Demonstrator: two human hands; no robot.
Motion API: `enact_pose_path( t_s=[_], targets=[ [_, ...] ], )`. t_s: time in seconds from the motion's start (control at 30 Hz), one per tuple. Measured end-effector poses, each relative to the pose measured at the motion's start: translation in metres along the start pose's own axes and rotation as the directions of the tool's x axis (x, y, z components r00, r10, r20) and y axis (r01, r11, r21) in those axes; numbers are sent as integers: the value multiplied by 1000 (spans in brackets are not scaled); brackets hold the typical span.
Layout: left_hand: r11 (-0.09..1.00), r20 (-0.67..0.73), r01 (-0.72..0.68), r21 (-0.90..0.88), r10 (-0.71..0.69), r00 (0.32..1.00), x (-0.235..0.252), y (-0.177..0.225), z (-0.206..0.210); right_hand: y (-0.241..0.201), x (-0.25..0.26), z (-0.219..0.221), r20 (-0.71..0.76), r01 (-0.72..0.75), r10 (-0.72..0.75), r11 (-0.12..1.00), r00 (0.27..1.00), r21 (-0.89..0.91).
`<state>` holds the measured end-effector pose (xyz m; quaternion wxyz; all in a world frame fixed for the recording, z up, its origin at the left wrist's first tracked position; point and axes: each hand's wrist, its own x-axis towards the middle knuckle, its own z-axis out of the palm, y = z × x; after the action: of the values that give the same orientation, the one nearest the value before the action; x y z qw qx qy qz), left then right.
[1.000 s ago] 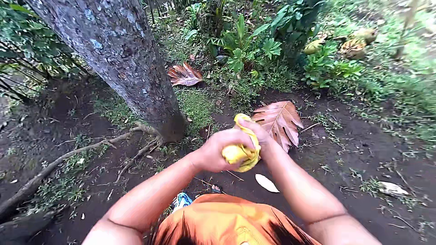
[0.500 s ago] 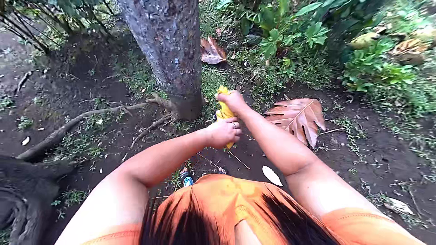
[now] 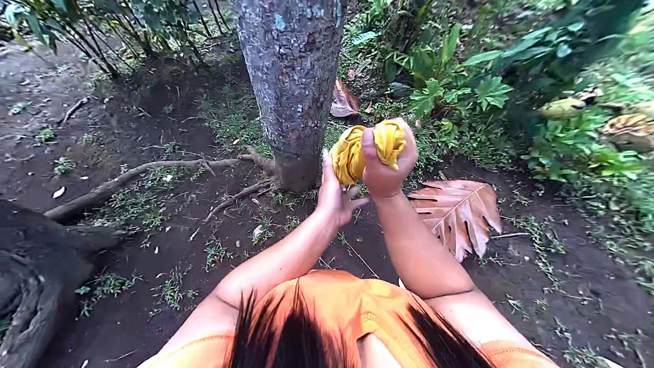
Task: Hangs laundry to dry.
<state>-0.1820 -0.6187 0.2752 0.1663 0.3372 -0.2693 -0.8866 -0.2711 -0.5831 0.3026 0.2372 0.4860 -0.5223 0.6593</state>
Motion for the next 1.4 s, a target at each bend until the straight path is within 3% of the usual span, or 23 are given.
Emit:
enact_pose_path(
  t_s=[0.03, 0.1, 0.2, 0.27, 0.37, 0.47, 0.53, 0.6, 0.67, 0.7, 0.73, 0.8, 0.87, 0.97, 1.03, 1.13, 1.3, 1.4],
  targets=[
    [990, 11, -40, -136, 42, 999, 1, 0, 4, -8, -4, 2, -17, -42, 43, 998, 999, 40],
    [908, 28, -243, -342, 268, 963, 16, 6, 1, -25, -15, -2, -24, -190, 194, 975, 981, 111],
    [827, -15, -493, -272, 508, 861, 27, 13, 4, -33, -6, -15, -5, -388, 394, 906, 919, 172],
    [816, -35, -542, -199, 547, 837, 18, 13, 12, -27, 12, -25, 28, -434, 437, 880, 899, 192],
    [821, 3, -553, -143, 559, 829, 7, 17, 19, -18, 25, -47, 305, -362, 298, 915, 904, 179],
    [780, 103, -588, -212, 616, 781, 6, 12, 16, -26, 25, -57, 391, -497, 354, 786, 850, 369],
    [668, 213, -697, -262, 744, 633, 5, 11, 14, -27, 25, -58, 323, -575, 479, 625, 816, 528],
    [456, 415, -875, -163, 836, 358, -1, 16, 14, -16, 25, -62, 292, -648, 665, 381, 687, 659],
    [127, 682, -992, 0, 726, 93, -16, 31, 20, 1, 23, -65, 404, -715, 747, 135, 528, 686],
    [-48, 788, -998, 30, 616, -6, -25, 37, 25, 7, 23, -63, 469, -760, 751, 67, 464, 646],
    [-202, 863, -979, 16, 498, -88, -34, 41, 31, 11, 23, -59, 534, -817, 746, 23, 398, 577],
    [-379, 924, -923, -67, 324, -200, -43, 44, 38, 12, 39, -54, 686, -929, 672, 6, 278, 371],
    [-451, 933, -886, -108, 263, -247, -44, 48, 42, 11, 71, -48, 793, -984, 588, 155, 161, 84],
    [-591, 968, -799, -112, 118, -223, -42, 50, 47, 8, 95, -31, 777, -912, 627, 284, -57, -297],
    [-647, 991, -754, -114, -20, -132, -35, 45, 43, 13, 94, -15, 697, -747, 698, 372, -166, -551],
    [-631, 973, -769, -98, -223, 59, -16, 29, 31, 28, 73, 9, 622, -454, 744, 480, -243, -751],
    [-574, 822, -814, 84, -421, 382, 15, -10, 0, 70, -7, 31, 594, -272, 744, 530, -305, -803],
    [-569, 730, -806, 162, -481, 486, 39, -43, -21, 86, -49, 38, 550, -231, 750, 500, -367, -835]
  ],
)
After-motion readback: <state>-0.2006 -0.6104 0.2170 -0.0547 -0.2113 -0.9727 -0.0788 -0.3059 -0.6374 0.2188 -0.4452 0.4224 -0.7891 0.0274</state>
